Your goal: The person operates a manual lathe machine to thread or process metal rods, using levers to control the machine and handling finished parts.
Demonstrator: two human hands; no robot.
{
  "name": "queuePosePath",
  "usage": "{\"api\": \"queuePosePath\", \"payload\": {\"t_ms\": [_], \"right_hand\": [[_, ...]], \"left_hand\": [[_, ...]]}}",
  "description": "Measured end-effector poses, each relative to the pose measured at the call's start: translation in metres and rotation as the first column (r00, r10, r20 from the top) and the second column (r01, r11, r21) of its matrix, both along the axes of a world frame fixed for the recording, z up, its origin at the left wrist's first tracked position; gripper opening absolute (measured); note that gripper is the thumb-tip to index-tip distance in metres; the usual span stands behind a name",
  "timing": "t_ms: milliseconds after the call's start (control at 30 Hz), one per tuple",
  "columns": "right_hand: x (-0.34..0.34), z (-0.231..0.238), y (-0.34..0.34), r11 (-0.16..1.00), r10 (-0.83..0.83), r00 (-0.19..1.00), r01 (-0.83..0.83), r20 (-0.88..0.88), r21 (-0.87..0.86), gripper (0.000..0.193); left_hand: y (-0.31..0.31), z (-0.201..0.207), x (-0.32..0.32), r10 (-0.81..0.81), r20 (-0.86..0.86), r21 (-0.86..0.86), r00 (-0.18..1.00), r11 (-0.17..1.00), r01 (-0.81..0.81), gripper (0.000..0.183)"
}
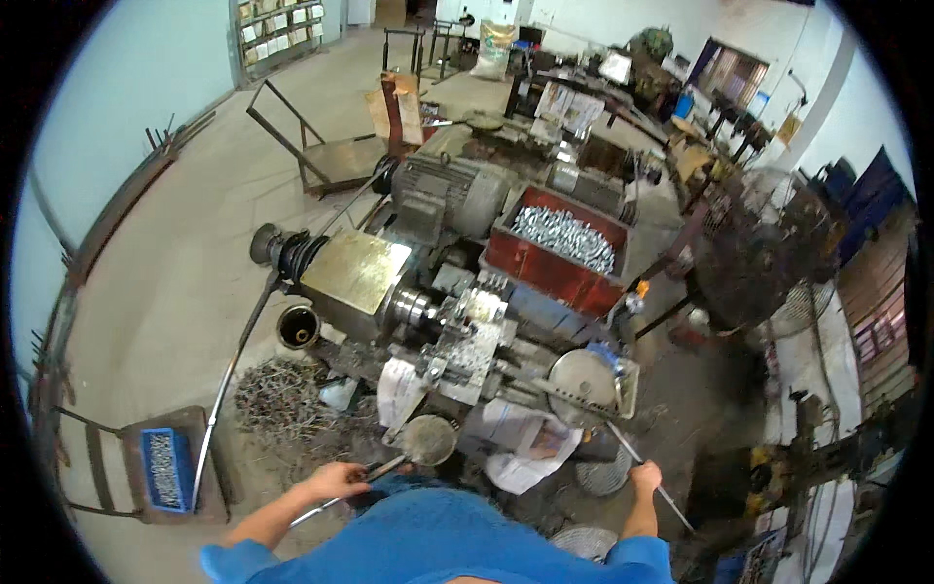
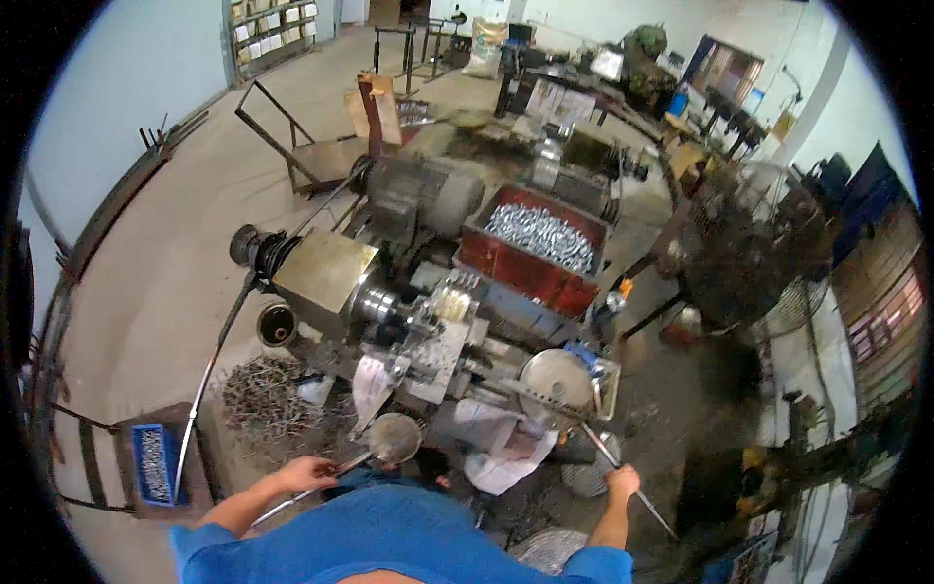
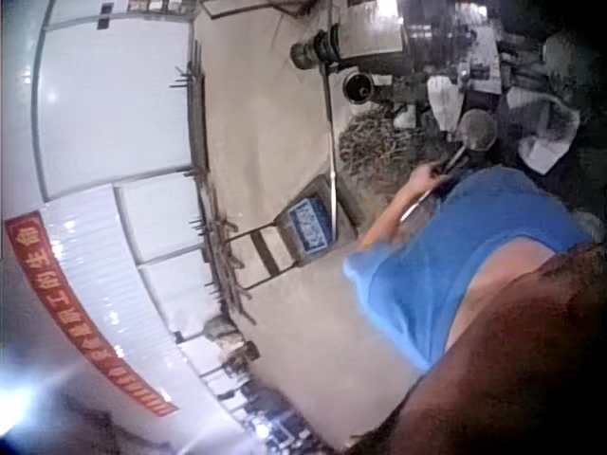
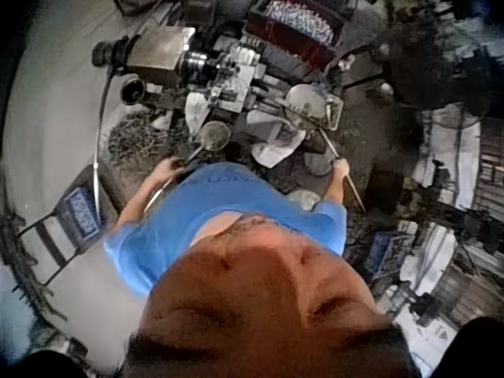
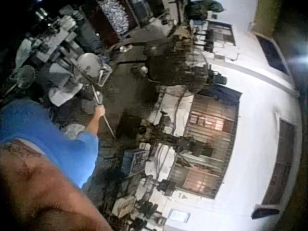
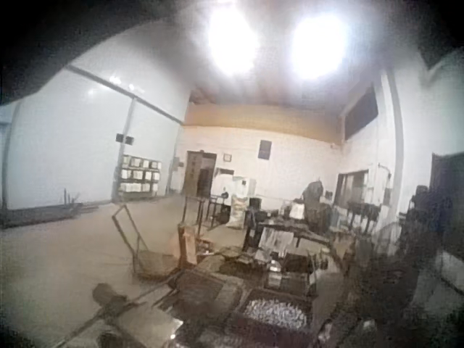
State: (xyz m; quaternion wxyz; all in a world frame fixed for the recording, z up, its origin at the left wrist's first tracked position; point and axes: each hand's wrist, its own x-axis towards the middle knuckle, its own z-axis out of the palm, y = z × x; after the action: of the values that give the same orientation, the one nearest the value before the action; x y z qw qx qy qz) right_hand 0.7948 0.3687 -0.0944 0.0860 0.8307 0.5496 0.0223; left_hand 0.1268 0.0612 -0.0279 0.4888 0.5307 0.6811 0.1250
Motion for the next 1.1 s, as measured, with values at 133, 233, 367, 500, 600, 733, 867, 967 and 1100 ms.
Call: {"api": "queuePosePath", "payload": {"t_ms": [133,233,367,500,600,733,867,967,1100], "right_hand": [[-0.061,0.007,-0.083,0.997,-0.073,0.982,0.072,-0.176,-0.015,0.027],[-0.108,0.009,-0.125,0.983,-0.128,0.965,0.153,-0.228,0.099,0.029],[-0.171,0.044,-0.147,0.972,-0.212,0.881,0.236,-0.423,0.004,0.032],[-0.190,0.034,-0.161,0.976,-0.176,0.858,0.214,-0.483,0.025,0.034],[-0.198,0.037,-0.162,0.967,-0.196,0.839,0.250,-0.508,0.040,0.035],[-0.203,0.050,-0.160,0.964,-0.208,0.798,0.265,-0.566,0.020,0.035],[-0.140,0.017,-0.143,0.996,-0.015,0.917,0.047,-0.398,0.071,0.036],[-0.070,0.002,-0.105,0.973,0.195,0.978,-0.183,-0.077,0.141,0.033],[-0.029,0.028,-0.001,0.999,-0.050,0.993,0.052,0.110,-0.013,0.051]], "left_hand": [[-0.014,-0.039,0.020,-0.023,-0.386,0.034,0.922,0.999,0.039,0.025],[-0.007,-0.011,0.024,-0.022,-0.407,-0.018,0.913,1.000,0.015,0.026],[-0.012,-0.026,0.017,-0.003,-0.422,-0.003,0.907,1.000,0.003,0.022],[-0.006,-0.014,0.018,-0.001,-0.412,-0.041,0.911,0.999,-0.018,0.020],[-0.006,-0.015,0.019,0.015,-0.407,-0.037,0.913,0.999,-0.033,0.020],[-0.002,-0.010,0.018,-0.002,-0.463,-0.072,0.886,0.997,-0.035,0.024],[-0.010,-0.011,0.018,-0.031,-0.469,-0.068,0.883,0.998,-0.001,0.025],[-0.002,-0.002,0.021,-0.106,-0.476,-0.153,0.873,0.988,0.036,0.026],[0.004,-0.014,0.013,-0.181,-0.176,-0.175,0.968,0.973,0.151,0.031]]}}
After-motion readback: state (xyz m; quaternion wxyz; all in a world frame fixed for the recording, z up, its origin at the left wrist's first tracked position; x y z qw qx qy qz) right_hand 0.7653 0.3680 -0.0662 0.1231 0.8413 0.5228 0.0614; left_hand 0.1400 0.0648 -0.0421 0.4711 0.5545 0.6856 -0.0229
